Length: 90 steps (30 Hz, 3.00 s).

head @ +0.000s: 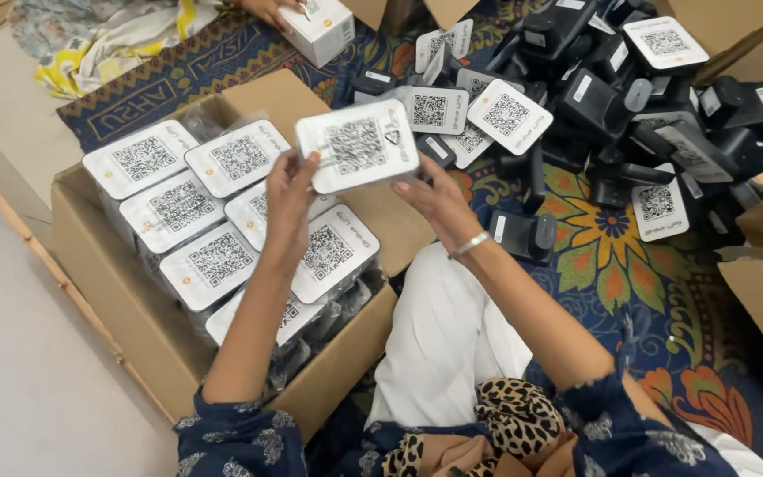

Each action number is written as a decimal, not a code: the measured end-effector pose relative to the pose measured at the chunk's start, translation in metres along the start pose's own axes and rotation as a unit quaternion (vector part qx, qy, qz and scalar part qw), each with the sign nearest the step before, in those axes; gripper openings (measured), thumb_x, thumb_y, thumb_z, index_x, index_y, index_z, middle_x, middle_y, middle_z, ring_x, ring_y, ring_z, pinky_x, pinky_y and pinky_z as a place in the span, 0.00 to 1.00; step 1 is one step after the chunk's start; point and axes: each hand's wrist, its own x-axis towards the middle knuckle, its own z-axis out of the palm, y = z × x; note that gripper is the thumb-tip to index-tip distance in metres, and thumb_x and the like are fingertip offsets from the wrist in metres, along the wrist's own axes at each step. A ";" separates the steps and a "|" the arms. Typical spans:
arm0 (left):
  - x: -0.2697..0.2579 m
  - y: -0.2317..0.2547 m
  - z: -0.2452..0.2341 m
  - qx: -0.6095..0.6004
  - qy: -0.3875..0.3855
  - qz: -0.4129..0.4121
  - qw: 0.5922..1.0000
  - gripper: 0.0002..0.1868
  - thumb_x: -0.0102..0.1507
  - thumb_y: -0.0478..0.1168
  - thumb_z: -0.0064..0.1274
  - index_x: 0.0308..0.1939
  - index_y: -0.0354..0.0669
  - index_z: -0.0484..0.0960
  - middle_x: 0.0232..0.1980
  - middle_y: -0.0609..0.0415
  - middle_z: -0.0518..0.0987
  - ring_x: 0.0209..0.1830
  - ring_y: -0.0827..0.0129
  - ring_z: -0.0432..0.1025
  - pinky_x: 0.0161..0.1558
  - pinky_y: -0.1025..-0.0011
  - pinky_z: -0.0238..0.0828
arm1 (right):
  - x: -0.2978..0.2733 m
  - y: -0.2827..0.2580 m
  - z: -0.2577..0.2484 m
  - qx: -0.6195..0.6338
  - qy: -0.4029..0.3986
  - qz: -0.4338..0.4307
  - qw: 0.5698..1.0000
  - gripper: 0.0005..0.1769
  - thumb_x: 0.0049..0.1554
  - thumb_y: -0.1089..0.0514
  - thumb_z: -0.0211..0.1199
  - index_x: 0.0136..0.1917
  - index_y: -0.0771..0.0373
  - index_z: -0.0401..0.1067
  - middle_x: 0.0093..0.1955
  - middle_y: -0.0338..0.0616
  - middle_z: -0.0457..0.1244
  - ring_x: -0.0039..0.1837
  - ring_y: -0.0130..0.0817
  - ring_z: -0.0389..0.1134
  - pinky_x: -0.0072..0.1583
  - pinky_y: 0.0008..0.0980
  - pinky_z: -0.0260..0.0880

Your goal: The person packs electronic stands and components with QR codes into plastic bags and cardboard boxes while sitting on the floor.

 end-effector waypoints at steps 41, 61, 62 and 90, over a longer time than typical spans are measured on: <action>0.223 -0.159 0.065 0.756 -0.148 0.086 0.632 0.47 0.55 0.39 0.67 0.74 0.32 0.58 0.70 0.33 0.65 0.68 0.43 0.65 0.63 0.53 0.67 | 0.047 0.050 -0.143 -0.522 0.075 -0.055 0.848 0.30 0.53 0.57 0.68 0.68 0.60 0.69 0.63 0.47 0.68 0.61 0.42 0.73 0.62 0.37 0.72; 0.274 -0.230 0.060 0.760 -0.181 -0.050 0.622 0.64 0.36 0.48 0.78 0.69 0.36 0.57 0.66 0.37 0.69 0.62 0.46 0.73 0.61 0.59 0.74 | 0.171 0.111 -0.120 -0.696 0.097 -0.031 0.711 0.26 0.50 0.61 0.66 0.60 0.61 0.62 0.52 0.54 0.64 0.54 0.57 0.69 0.53 0.53 0.71; 0.268 -0.224 0.064 0.762 -0.188 -0.055 0.618 0.65 0.34 0.51 0.80 0.67 0.34 0.57 0.65 0.37 0.70 0.63 0.46 0.72 0.60 0.58 0.73 | 0.166 0.115 -0.128 -0.714 0.078 -0.031 0.695 0.24 0.51 0.61 0.66 0.60 0.59 0.64 0.53 0.54 0.64 0.55 0.57 0.69 0.53 0.52 0.71; 0.047 -0.262 0.360 0.493 -0.368 0.281 0.737 0.31 0.58 0.54 0.61 0.58 0.40 0.73 0.52 0.41 0.79 0.49 0.45 0.76 0.48 0.52 0.74 | -0.208 -0.008 -0.375 -0.782 0.245 0.415 0.395 0.25 0.48 0.53 0.73 0.59 0.59 0.76 0.62 0.52 0.65 0.64 0.50 0.68 0.58 0.47 0.72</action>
